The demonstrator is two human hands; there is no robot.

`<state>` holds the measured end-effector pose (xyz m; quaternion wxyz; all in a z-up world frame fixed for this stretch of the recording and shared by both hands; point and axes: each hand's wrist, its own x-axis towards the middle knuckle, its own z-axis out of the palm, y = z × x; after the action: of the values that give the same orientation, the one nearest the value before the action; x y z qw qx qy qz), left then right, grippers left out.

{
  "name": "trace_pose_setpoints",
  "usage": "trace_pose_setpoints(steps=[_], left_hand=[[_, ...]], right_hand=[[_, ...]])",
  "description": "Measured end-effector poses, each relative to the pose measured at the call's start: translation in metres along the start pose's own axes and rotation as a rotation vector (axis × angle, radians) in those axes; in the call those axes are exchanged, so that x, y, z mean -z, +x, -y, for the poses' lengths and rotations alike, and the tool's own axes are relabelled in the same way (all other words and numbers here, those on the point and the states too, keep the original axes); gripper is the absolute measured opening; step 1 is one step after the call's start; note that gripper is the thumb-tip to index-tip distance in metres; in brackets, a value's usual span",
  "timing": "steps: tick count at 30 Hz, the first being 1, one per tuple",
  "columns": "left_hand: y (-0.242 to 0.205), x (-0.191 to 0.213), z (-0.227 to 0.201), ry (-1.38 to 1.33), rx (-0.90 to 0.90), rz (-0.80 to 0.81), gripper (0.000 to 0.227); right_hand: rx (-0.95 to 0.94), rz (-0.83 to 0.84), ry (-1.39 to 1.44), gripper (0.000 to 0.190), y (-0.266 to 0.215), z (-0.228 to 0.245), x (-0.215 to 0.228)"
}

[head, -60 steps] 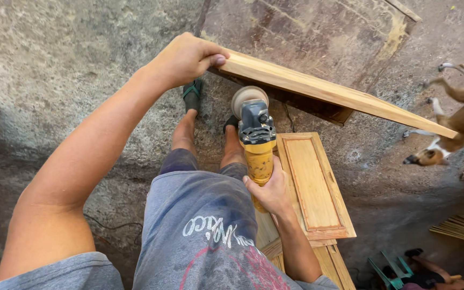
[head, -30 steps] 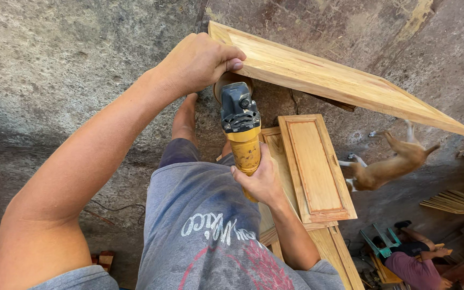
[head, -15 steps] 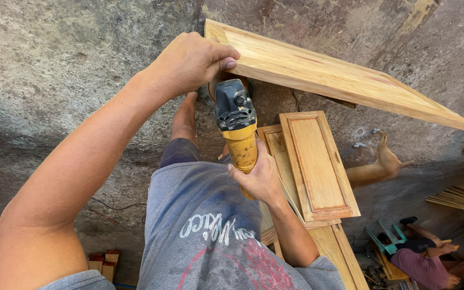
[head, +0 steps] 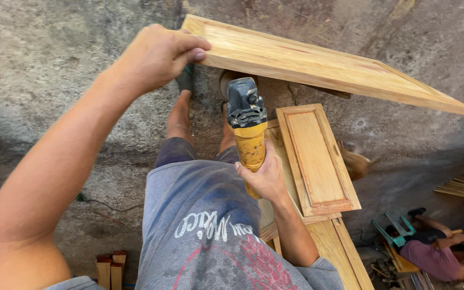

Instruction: The person uses a handheld angle grinder with a sanding disc to smooth the edges and surfaces of wooden panels. They hold the wood with one hand and guide the tool with the other, flipping the pieces to sand different sides.

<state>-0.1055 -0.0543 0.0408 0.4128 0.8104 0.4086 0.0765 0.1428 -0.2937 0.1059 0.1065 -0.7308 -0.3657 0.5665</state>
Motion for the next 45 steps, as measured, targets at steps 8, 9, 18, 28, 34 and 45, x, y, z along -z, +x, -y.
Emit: trace_pose_setpoints(steps=[8, 9, 18, 28, 34, 45], left_hand=[[-0.009, 0.013, -0.014, -0.056, 0.147, 0.020, 0.023], [-0.008, 0.016, -0.018, -0.049, 0.185, 0.029, 0.023], [-0.015, 0.018, -0.034, 0.046, 0.346, 0.052, 0.021], [-0.007, 0.002, -0.038, 0.453, -0.058, -0.165, 0.014], [0.013, -0.035, -0.045, 0.571, -0.123, -0.177, 0.024], [0.031, -0.090, -0.084, 0.479, -0.236, -0.267, 0.029]], right_hand=[[0.008, -0.054, 0.119, 0.070, -0.007, -0.030, 0.037], [0.001, -0.058, 0.122, 0.069, -0.008, -0.034, 0.042], [0.032, -0.097, 0.177, 0.065, -0.017, -0.078, 0.088], [-0.057, -0.148, 0.142, 0.061, -0.039, -0.102, 0.111], [0.064, -0.177, 0.176, 0.068, -0.040, -0.089, 0.090], [0.069, -0.124, 0.107, 0.068, -0.024, -0.081, 0.086]])
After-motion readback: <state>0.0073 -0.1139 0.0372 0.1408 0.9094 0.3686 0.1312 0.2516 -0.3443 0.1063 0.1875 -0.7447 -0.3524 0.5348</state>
